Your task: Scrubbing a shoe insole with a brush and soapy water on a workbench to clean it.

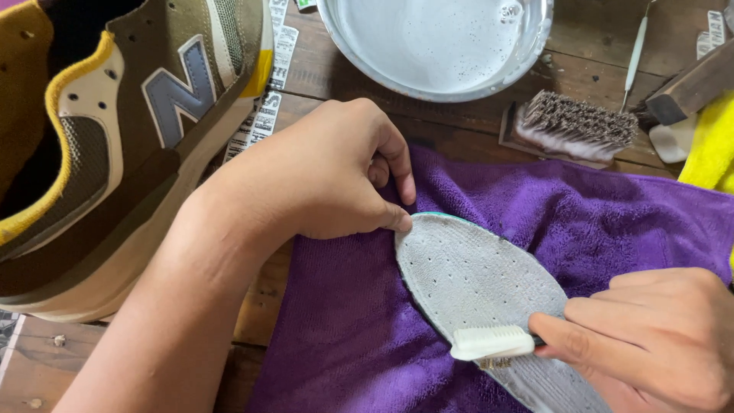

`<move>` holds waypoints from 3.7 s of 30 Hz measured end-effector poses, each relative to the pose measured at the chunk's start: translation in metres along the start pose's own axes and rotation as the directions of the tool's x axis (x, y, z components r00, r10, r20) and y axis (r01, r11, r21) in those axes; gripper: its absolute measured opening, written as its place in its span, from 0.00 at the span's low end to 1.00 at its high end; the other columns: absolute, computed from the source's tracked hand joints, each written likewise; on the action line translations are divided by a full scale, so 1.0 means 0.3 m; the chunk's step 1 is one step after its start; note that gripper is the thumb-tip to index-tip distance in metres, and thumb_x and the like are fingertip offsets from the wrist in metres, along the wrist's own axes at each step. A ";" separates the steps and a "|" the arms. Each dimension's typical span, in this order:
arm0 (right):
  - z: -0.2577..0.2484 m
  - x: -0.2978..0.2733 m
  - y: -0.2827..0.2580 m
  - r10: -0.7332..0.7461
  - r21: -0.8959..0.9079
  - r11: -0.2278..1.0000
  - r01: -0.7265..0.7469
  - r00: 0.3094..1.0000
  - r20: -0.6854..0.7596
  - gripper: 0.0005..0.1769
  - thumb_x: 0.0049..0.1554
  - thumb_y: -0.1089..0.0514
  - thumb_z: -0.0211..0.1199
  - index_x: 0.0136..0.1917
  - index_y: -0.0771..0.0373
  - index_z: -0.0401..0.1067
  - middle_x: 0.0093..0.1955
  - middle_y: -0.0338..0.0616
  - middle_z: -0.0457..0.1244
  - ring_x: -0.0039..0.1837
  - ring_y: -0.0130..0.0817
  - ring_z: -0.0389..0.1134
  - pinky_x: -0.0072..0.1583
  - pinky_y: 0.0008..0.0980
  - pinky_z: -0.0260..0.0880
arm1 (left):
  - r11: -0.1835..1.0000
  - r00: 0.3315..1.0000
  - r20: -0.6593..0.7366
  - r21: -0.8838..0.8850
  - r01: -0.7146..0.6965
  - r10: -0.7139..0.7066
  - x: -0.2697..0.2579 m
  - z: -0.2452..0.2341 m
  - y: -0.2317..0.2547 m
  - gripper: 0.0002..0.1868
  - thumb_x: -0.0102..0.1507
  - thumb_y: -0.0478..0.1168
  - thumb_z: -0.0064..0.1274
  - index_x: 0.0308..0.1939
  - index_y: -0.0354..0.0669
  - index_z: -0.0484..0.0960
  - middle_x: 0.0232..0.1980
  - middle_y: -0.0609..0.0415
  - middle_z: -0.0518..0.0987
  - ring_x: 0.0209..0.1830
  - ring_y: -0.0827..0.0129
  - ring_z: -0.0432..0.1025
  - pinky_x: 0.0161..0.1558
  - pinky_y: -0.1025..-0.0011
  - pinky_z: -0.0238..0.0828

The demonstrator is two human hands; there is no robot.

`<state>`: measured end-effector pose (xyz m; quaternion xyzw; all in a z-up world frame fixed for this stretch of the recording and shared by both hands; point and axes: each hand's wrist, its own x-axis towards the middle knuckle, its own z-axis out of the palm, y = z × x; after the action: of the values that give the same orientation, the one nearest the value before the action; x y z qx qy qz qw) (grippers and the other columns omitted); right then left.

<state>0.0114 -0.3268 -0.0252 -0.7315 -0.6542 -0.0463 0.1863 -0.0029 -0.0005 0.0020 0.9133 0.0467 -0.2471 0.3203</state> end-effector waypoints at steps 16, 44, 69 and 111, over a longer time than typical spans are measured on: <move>0.029 0.116 0.142 -0.034 -0.233 0.972 0.027 0.999 -0.026 0.00 0.68 0.59 0.72 0.53 0.56 0.82 0.31 0.32 0.61 0.26 0.39 0.52 0.31 0.40 0.51 | 0.982 0.997 0.006 0.176 -0.074 0.074 -0.002 0.043 0.040 0.09 0.55 0.52 0.73 0.39 0.62 0.96 0.36 0.63 0.88 0.36 0.68 0.80 0.40 0.66 0.75; -0.066 -0.009 0.093 0.168 -0.101 0.980 -0.173 0.984 -0.051 0.07 0.64 0.56 0.67 0.48 0.60 0.82 0.37 0.37 0.70 0.29 0.39 0.65 0.34 0.42 0.62 | 0.981 0.986 0.017 0.092 -0.168 0.167 0.007 0.030 0.011 0.07 0.56 0.49 0.77 0.37 0.59 0.99 0.25 0.65 0.76 0.27 0.74 0.65 0.33 0.70 0.64; 0.013 0.112 0.071 0.100 -0.267 0.954 -0.133 0.986 -0.133 0.07 0.71 0.61 0.63 0.52 0.60 0.82 0.45 0.38 0.73 0.35 0.40 0.65 0.38 0.41 0.62 | 0.982 0.984 0.037 0.065 -0.176 0.174 0.003 0.020 0.004 0.07 0.59 0.46 0.67 0.38 0.61 0.99 0.25 0.66 0.77 0.26 0.74 0.67 0.34 0.70 0.65; -0.083 0.051 -0.042 0.296 -0.161 0.947 -0.277 0.949 0.111 0.12 0.59 0.63 0.67 0.56 0.56 0.82 0.28 0.31 0.63 0.25 0.37 0.65 0.25 0.52 0.58 | 0.998 0.998 0.014 -0.010 -0.067 0.067 0.004 0.035 0.031 0.05 0.56 0.41 0.68 0.34 0.57 0.97 0.25 0.64 0.81 0.28 0.76 0.69 0.36 0.72 0.66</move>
<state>0.0057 -0.3197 0.0055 -0.8319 -0.5467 -0.0165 0.0935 -0.0041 -0.0143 -0.0006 0.9110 0.0148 -0.2424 0.3333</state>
